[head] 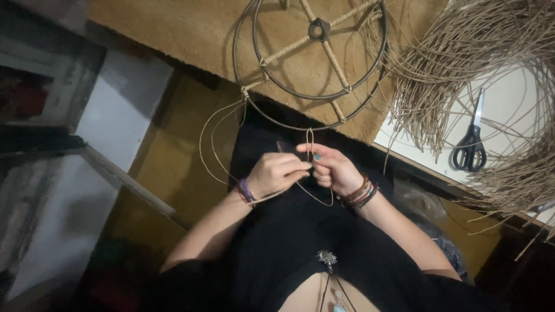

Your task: Weaving flexible strands of material onto a circular wire frame to create a decorative object or lampshade.

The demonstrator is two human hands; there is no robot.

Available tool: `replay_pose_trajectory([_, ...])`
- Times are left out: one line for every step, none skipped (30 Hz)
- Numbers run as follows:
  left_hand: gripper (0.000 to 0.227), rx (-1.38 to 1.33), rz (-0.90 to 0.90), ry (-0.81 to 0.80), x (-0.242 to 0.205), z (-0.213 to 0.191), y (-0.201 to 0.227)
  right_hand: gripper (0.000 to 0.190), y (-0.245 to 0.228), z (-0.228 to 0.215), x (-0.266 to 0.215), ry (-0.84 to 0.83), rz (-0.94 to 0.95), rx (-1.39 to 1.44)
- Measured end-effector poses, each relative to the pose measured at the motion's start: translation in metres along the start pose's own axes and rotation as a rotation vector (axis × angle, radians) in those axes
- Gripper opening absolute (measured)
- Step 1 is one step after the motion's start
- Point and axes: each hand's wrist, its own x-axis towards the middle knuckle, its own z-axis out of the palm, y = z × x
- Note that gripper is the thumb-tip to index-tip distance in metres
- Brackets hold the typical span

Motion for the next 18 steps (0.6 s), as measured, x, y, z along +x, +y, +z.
replay_pose_trajectory([0.006, 0.003, -0.001, 0.000, -0.010, 0.002, -0.012, 0.040, 0.003, -0.004, 0.002, -0.003, 0.001, 0.001])
replay_pose_trajectory([0.019, -0.038, -0.098, -0.016, -0.020, 0.004, -0.025, 0.031, 0.006, -0.008, 0.005, 0.064, 0.003, -0.088])
replay_pose_trajectory([0.034, -0.079, -0.196, -0.032, -0.029, 0.005, -0.039, 0.024, 0.008, -0.012, 0.007, 0.131, 0.005, -0.177])
replay_pose_trajectory([0.034, -0.080, -0.199, -0.030, -0.027, 0.006, -0.046, 0.024, 0.009, -0.011, 0.006, 0.132, 0.008, -0.178])
replay_pose_trajectory([0.043, -0.368, -0.406, -0.002, -0.026, 0.007, -0.053, 0.018, 0.011, -0.010, 0.005, 0.166, 0.023, -0.315])
replay_pose_trajectory([0.051, -0.656, -0.608, 0.028, -0.023, 0.007, -0.061, 0.022, 0.011, -0.009, 0.005, 0.198, 0.034, -0.455])
replay_pose_trajectory([0.051, -0.655, -0.607, 0.030, -0.013, 0.011, -0.049, 0.022, 0.009, -0.005, 0.004, 0.197, 0.035, -0.457])
replay_pose_trajectory([0.034, -0.874, -0.782, 0.049, -0.003, 0.014, -0.038, 0.023, 0.006, -0.001, 0.004, 0.215, 0.046, -0.800])
replay_pose_trajectory([0.036, -1.094, -0.955, 0.066, 0.008, 0.018, -0.027, 0.025, 0.003, 0.003, 0.004, 0.231, 0.056, -1.144])
replay_pose_trajectory([0.036, -1.098, -0.961, 0.066, 0.008, 0.030, -0.027, 0.025, 0.001, 0.007, -0.002, 0.234, 0.062, -1.142])
replay_pose_trajectory([0.038, -1.164, -1.023, 0.119, 0.008, 0.042, -0.027, 0.022, -0.003, 0.011, -0.007, 0.226, 0.121, -1.506])
replay_pose_trajectory([0.041, -1.227, -1.073, 0.176, 0.013, 0.052, -0.030, 0.025, -0.011, 0.015, -0.008, 0.209, 0.172, -1.877])
replay_pose_trajectory([0.041, -1.228, -1.067, 0.177, 0.012, 0.060, -0.041, 0.025, -0.025, 0.029, -0.011, 0.209, 0.168, -1.882])
replay_pose_trajectory([0.039, -1.236, -1.107, 0.190, 0.007, 0.069, -0.049, 0.030, -0.037, 0.043, -0.017, 0.266, 0.022, -1.967])
replay_pose_trajectory([0.037, -1.244, -1.148, 0.203, 0.002, 0.077, -0.058, 0.040, -0.049, 0.057, -0.022, 0.325, -0.128, -2.046])
replay_pose_trajectory([0.037, -1.246, -1.150, 0.203, 0.001, 0.074, -0.054, 0.040, -0.054, 0.049, -0.017, 0.325, -0.125, -2.046])
replay_pose_trajectory([0.028, -1.255, -1.171, 0.230, 0.000, 0.071, -0.049, 0.026, -0.060, 0.041, -0.012, 0.380, -0.311, -2.096])
replay_pose_trajectory([0.020, -1.262, -1.189, 0.256, 0.000, 0.067, -0.045, 0.012, -0.066, 0.033, -0.006, 0.434, -0.505, -2.135])
